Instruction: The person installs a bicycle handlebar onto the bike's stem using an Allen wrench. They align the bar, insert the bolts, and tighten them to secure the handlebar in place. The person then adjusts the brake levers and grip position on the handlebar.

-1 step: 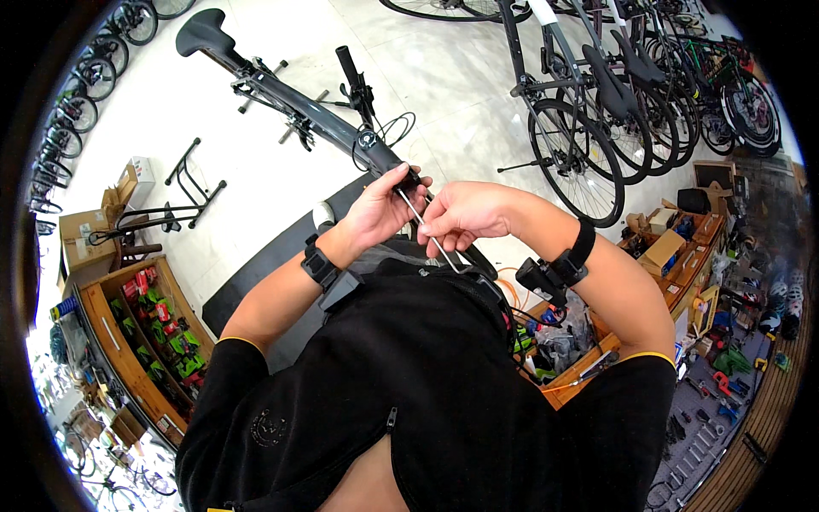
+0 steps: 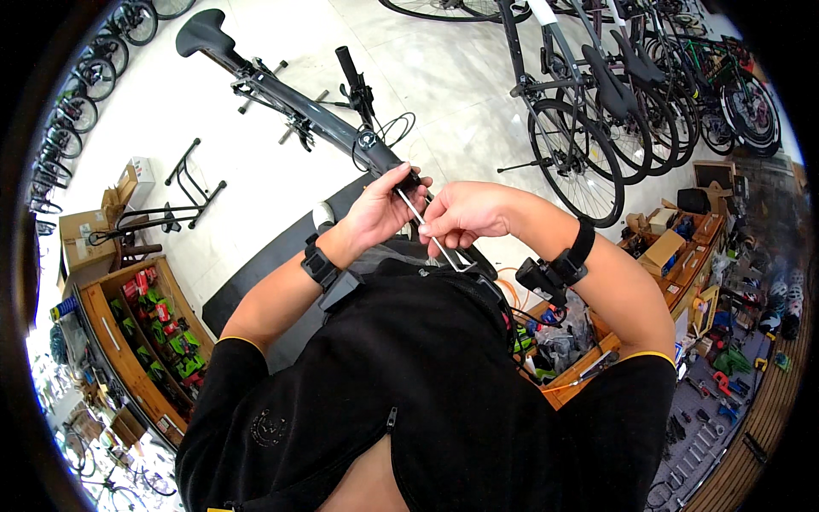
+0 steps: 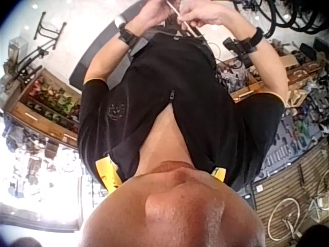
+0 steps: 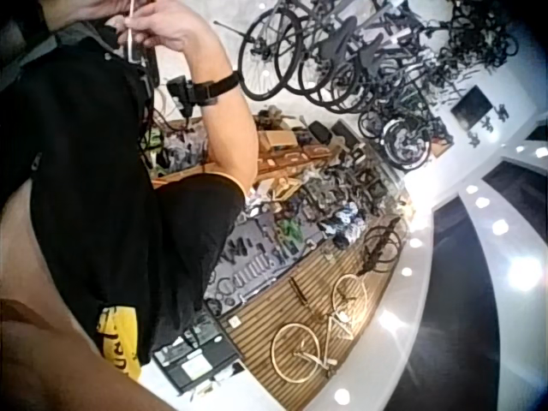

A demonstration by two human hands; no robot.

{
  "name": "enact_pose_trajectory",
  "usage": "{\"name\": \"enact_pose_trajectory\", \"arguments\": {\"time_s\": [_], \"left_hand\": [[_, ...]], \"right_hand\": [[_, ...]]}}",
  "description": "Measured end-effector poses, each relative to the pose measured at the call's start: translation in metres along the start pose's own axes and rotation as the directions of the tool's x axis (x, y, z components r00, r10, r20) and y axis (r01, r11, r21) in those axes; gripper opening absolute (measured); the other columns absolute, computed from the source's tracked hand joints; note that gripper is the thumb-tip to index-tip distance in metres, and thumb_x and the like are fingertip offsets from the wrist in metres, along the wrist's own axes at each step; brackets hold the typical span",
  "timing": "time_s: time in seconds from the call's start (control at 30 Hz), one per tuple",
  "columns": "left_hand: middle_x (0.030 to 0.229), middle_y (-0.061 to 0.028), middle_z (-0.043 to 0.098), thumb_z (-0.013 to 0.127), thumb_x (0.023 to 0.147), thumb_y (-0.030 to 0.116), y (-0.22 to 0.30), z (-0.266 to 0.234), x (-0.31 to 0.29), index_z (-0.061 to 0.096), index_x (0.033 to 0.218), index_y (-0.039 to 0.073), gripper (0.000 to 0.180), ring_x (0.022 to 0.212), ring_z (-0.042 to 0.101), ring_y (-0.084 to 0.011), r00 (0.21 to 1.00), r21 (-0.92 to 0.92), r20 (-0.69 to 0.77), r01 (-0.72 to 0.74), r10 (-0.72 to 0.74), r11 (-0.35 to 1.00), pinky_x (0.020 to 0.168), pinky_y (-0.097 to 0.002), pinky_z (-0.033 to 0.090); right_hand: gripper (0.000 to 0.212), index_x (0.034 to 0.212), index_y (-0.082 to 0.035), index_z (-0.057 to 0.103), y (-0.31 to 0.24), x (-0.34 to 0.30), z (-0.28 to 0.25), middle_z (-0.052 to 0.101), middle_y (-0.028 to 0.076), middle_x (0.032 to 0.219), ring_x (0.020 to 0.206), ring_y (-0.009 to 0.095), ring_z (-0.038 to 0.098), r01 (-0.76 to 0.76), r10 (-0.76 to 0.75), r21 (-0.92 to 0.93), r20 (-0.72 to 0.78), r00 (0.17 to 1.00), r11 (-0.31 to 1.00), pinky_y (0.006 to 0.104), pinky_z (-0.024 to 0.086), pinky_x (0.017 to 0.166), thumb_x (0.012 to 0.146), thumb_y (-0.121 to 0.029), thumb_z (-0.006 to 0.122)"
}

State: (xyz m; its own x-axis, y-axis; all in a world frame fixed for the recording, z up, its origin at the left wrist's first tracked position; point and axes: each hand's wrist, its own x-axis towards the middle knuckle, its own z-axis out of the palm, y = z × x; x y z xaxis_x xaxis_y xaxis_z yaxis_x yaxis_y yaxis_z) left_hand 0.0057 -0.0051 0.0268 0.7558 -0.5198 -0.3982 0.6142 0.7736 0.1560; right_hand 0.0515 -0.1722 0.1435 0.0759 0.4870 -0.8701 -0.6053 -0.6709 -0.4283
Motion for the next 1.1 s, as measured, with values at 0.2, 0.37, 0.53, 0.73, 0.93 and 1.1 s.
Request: {"name": "enact_pose_trajectory", "arguments": {"time_s": [0.2,0.37,0.53,0.73,0.93,1.1], "left_hand": [[0.098,-0.0131,0.064,0.066,0.088,0.022,0.006,0.015,-0.002,0.057,0.094,0.006,0.019,0.08,0.063,-0.0153,0.991,0.028,-0.131,0.033,-0.029,0.999,0.073,-0.0278,0.054],[0.101,-0.0157,0.063,0.063,0.09,0.023,0.002,0.014,0.0,0.059,0.093,0.004,0.02,0.08,0.064,-0.0162,0.989,0.017,-0.149,0.013,-0.01,1.0,0.072,-0.0291,0.055],[0.102,-0.0159,0.063,0.062,0.091,0.026,0.001,0.015,0.001,0.059,0.092,0.004,0.022,0.08,0.064,-0.0157,0.989,0.02,-0.144,0.024,-0.021,1.0,0.072,-0.0289,0.054],[0.102,-0.0165,0.062,0.063,0.09,0.025,0.001,0.015,-0.001,0.059,0.091,0.005,0.021,0.081,0.064,-0.0158,0.989,0.02,-0.144,0.019,-0.016,1.0,0.072,-0.0286,0.054],[0.104,-0.0174,0.063,0.064,0.09,0.025,0.0,0.016,-0.002,0.059,0.09,0.005,0.021,0.081,0.064,-0.0158,0.988,0.03,-0.155,0.003,0.001,1.0,0.074,-0.0278,0.053],[0.106,-0.0166,0.063,0.062,0.091,0.03,0.0,0.015,-0.002,0.059,0.09,0.006,0.024,0.084,0.064,-0.016,0.99,0.073,-0.137,0.004,0.006,0.997,0.075,-0.0279,0.053]], "right_hand": [[0.02,0.081,-0.005,0.06,0.007,0.007,-0.003,0.062,0.001,0.068,0.052,0.005,0.052,-0.014,0.013,-0.032,-0.031,0.999,0.999,0.0193,0.039,0.045,0.089,-0.023,0.066],[0.026,0.075,-0.008,0.057,-0.002,-0.002,0.006,0.059,0.0,0.067,0.051,0.005,0.045,0.0,0.0,0.117,-0.001,1.0,0.993,0.0201,0.032,0.043,0.087,-0.027,0.07],[0.021,0.087,-0.004,0.063,0.014,0.012,-0.008,0.064,0.003,0.072,0.052,0.007,0.05,0.023,-0.026,-0.052,-0.05,0.998,0.998,0.0204,0.039,0.046,0.091,-0.024,0.063],[0.023,0.078,-0.007,0.058,0.005,0.003,-0.001,0.063,0.004,0.073,0.053,0.006,0.051,0.007,-0.012,0.097,0.047,0.999,0.995,0.0209,0.039,0.044,0.088,-0.025,0.067],[0.025,0.079,-0.005,0.056,0.011,0.005,-0.005,0.062,0.003,0.069,0.048,0.005,0.047,0.037,-0.04,-0.049,-0.05,0.998,0.998,0.0198,0.036,0.042,0.092,-0.024,0.062],[0.023,0.085,-0.004,0.059,0.011,-0.008,-0.006,0.061,0.003,0.068,0.048,0.004,0.047,0.028,-0.029,-0.072,-0.022,0.999,0.997,0.0196,0.035,0.043,0.093,-0.025,0.06]]}}
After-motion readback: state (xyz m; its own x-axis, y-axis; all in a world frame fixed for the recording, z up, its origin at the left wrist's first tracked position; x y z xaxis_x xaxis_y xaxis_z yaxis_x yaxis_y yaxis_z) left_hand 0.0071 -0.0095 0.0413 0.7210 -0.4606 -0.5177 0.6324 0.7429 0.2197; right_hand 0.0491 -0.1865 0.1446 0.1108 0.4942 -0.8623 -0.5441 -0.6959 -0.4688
